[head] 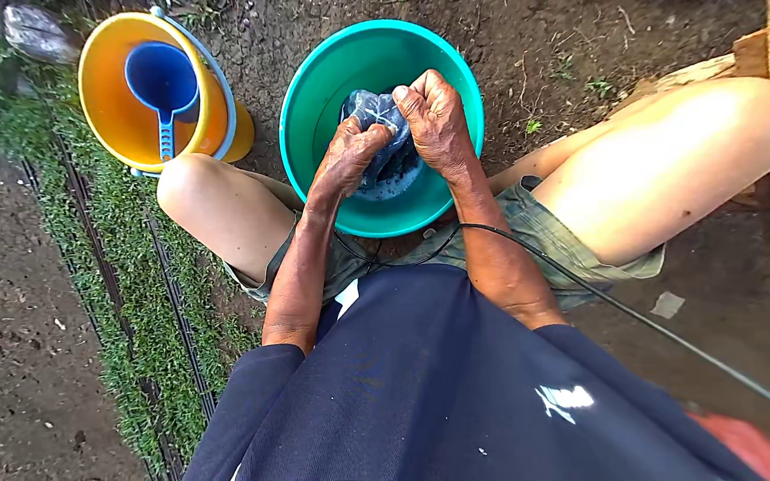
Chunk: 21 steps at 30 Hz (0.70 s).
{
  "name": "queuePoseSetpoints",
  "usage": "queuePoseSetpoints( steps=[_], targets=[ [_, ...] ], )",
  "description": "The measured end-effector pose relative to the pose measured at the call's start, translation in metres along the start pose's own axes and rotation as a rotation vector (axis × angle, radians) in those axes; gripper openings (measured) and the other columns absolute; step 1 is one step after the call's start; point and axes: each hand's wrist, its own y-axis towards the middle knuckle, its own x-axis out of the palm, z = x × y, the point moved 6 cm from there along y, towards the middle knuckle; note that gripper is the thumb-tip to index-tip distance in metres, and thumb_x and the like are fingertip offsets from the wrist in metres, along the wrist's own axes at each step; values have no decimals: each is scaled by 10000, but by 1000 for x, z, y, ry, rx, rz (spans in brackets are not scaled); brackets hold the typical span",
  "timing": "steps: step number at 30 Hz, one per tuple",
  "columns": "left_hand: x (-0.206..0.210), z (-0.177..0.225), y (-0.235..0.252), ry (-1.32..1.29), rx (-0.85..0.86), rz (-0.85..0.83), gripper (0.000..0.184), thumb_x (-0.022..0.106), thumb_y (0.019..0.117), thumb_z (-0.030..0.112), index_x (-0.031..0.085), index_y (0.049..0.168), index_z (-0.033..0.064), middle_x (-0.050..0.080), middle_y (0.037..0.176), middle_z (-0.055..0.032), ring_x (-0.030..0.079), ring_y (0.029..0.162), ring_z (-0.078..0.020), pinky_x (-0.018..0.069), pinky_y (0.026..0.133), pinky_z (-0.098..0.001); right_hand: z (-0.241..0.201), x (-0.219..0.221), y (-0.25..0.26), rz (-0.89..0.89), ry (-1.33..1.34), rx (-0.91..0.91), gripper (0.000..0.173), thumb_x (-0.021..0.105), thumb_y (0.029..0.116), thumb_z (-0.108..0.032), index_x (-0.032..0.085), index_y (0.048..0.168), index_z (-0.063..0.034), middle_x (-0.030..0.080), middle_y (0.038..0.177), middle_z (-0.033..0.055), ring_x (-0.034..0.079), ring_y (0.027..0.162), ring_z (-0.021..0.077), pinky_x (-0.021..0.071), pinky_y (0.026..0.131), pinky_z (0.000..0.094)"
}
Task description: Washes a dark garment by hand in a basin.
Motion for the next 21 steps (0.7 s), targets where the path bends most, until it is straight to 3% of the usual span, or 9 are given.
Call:
queuePoseSetpoints(
  steps=[21],
  targets=[
    [3, 1, 2, 4, 14, 25, 175, 617, 936, 83, 618, 1084, -11, 693, 924, -117, 694, 851, -201, 598, 789, -395, -2, -1, 0, 3, -4, 3, 235, 595, 1041, -269, 548, 877, -108, 515, 711, -10, 520, 638, 96, 454, 614, 278]
  ],
)
